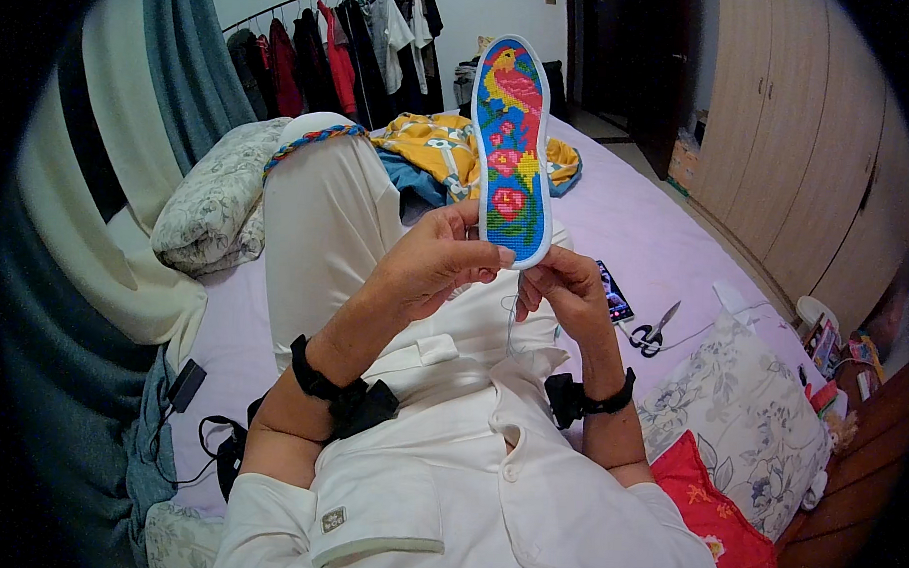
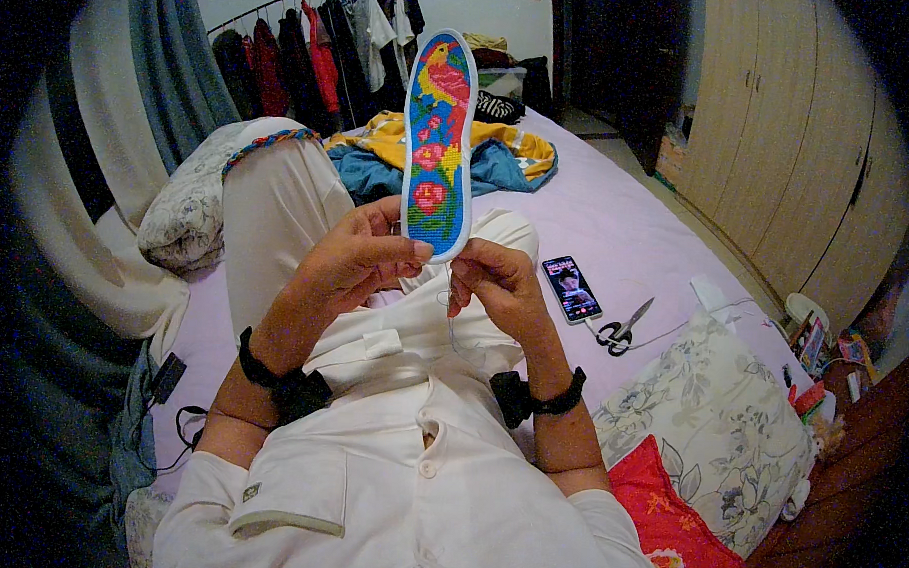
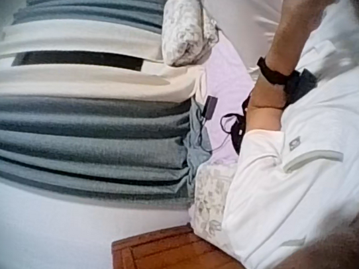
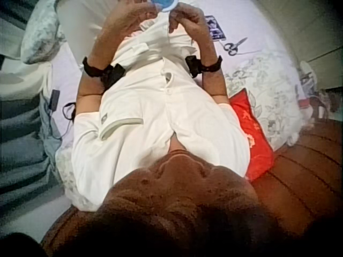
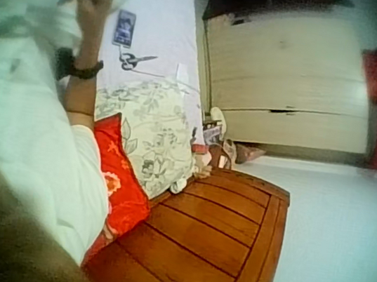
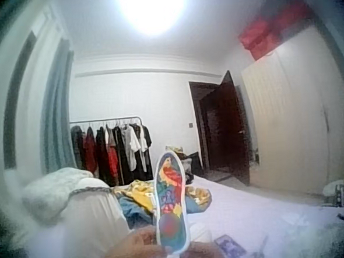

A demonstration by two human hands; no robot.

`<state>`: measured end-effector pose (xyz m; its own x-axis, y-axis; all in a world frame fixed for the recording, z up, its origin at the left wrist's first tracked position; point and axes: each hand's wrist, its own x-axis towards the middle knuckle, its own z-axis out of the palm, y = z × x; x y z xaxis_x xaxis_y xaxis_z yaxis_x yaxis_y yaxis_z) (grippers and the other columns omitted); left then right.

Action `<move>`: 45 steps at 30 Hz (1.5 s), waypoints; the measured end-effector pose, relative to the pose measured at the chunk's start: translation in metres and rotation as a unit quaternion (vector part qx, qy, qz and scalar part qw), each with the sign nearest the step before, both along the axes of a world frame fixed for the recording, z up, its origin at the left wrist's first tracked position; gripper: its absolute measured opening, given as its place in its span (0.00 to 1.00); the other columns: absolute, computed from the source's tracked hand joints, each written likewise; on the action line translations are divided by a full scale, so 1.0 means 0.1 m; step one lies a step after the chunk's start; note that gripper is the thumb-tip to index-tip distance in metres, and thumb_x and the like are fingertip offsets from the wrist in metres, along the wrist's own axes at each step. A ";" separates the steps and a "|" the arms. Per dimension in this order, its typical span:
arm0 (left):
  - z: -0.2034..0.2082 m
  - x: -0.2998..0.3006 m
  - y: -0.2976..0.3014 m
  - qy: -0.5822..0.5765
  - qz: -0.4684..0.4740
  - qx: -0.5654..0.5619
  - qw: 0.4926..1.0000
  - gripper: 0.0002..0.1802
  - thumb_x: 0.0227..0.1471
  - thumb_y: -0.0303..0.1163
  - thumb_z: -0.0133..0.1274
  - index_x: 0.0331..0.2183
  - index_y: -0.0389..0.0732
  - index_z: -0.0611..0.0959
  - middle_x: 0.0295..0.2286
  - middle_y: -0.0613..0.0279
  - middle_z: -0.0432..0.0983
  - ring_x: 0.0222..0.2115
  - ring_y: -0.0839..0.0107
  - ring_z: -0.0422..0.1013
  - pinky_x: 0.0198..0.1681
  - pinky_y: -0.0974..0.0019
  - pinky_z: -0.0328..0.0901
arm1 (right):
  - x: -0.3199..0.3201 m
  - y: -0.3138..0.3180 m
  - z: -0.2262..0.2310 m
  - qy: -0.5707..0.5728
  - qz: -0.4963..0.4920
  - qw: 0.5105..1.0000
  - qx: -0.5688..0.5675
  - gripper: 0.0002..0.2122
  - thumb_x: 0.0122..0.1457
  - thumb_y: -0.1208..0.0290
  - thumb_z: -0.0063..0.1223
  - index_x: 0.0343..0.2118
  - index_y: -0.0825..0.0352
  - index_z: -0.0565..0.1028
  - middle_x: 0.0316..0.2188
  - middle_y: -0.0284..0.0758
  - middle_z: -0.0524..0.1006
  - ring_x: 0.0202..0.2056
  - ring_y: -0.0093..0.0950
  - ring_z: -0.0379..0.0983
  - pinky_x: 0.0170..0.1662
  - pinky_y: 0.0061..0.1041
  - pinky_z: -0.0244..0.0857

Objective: The person sews the edge of an insole by hand with a needle and thread.

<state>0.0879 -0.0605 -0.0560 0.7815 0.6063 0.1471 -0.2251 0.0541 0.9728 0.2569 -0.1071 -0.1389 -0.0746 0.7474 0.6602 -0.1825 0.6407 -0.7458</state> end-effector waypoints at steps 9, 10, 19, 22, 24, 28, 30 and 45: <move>-0.03 0.02 0.04 0.002 -0.010 -0.005 1.000 0.20 0.37 0.21 0.56 0.37 0.37 0.73 0.30 0.64 0.73 0.29 0.78 0.69 0.33 0.75 0.65 | 0.00 0.05 -0.01 -0.011 0.011 1.000 0.017 0.06 0.56 0.80 0.38 0.33 0.73 0.69 0.18 0.32 0.68 0.21 0.21 0.68 0.26 0.22 0.68; -0.04 0.02 0.05 -0.005 -0.016 -0.009 1.000 0.20 0.37 0.20 0.56 0.37 0.36 0.74 0.31 0.62 0.74 0.31 0.77 0.70 0.34 0.74 0.64 | 0.00 0.05 -0.01 -0.015 0.011 0.999 0.026 0.06 0.56 0.80 0.38 0.34 0.72 0.68 0.19 0.32 0.69 0.21 0.21 0.68 0.27 0.23 0.69; -0.13 0.07 0.12 0.012 0.038 0.049 0.998 0.20 0.36 0.21 0.57 0.37 0.37 0.74 0.29 0.64 0.74 0.26 0.80 0.68 0.29 0.77 0.62 | -0.17 -0.06 0.10 -0.085 -0.377 0.918 0.087 0.06 0.53 0.81 0.42 0.35 0.71 0.66 0.29 0.40 0.70 0.28 0.31 0.70 0.29 0.26 0.65; -0.15 0.07 0.16 0.009 0.039 0.079 0.996 0.20 0.37 0.23 0.58 0.37 0.38 0.74 0.28 0.66 0.74 0.24 0.82 0.66 0.28 0.78 0.61 | -0.20 -0.19 0.24 -0.197 -0.514 0.797 0.248 0.07 0.46 0.84 0.48 0.31 0.72 0.68 0.30 0.41 0.69 0.33 0.37 0.67 0.34 0.30 0.62; -0.14 0.09 0.13 0.011 0.049 0.069 0.996 0.19 0.37 0.23 0.58 0.36 0.38 0.74 0.28 0.66 0.73 0.24 0.82 0.66 0.28 0.78 0.61 | -0.25 -0.21 0.23 -0.214 -0.497 0.807 0.237 0.07 0.42 0.86 0.51 0.27 0.72 0.69 0.30 0.41 0.69 0.36 0.38 0.65 0.38 0.31 0.60; -0.20 0.09 0.18 0.016 0.028 0.071 0.997 0.17 0.39 0.25 0.56 0.37 0.39 0.74 0.29 0.68 0.72 0.26 0.81 0.66 0.31 0.76 0.61 | -0.24 -0.16 0.19 -0.238 -0.469 0.817 0.238 0.08 0.42 0.85 0.50 0.28 0.71 0.69 0.30 0.41 0.69 0.35 0.38 0.66 0.38 0.31 0.61; -0.22 0.10 0.21 0.019 0.035 0.083 0.996 0.17 0.38 0.23 0.56 0.35 0.38 0.74 0.27 0.68 0.72 0.25 0.82 0.66 0.29 0.78 0.61 | -0.17 -0.19 0.19 -0.210 -0.444 0.835 0.248 0.06 0.46 0.84 0.49 0.29 0.71 0.69 0.29 0.40 0.70 0.34 0.35 0.68 0.37 0.29 0.63; -0.03 -0.20 0.73 -0.073 0.294 0.103 0.948 0.12 0.45 0.20 0.47 0.36 0.35 0.72 0.25 0.60 0.71 0.22 0.77 0.69 0.26 0.75 0.67 | 2.64 -1.69 -0.61 0.380 -0.423 0.783 0.251 0.06 0.52 0.80 0.49 0.33 0.71 0.67 0.24 0.34 0.68 0.26 0.23 0.65 0.29 0.17 0.64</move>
<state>0.0681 0.0130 -0.0588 0.2804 0.8772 0.3897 -0.2910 -0.3092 0.9054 0.5204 -0.2765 -0.2002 0.8647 -0.0516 0.4996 0.1970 0.9499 -0.2427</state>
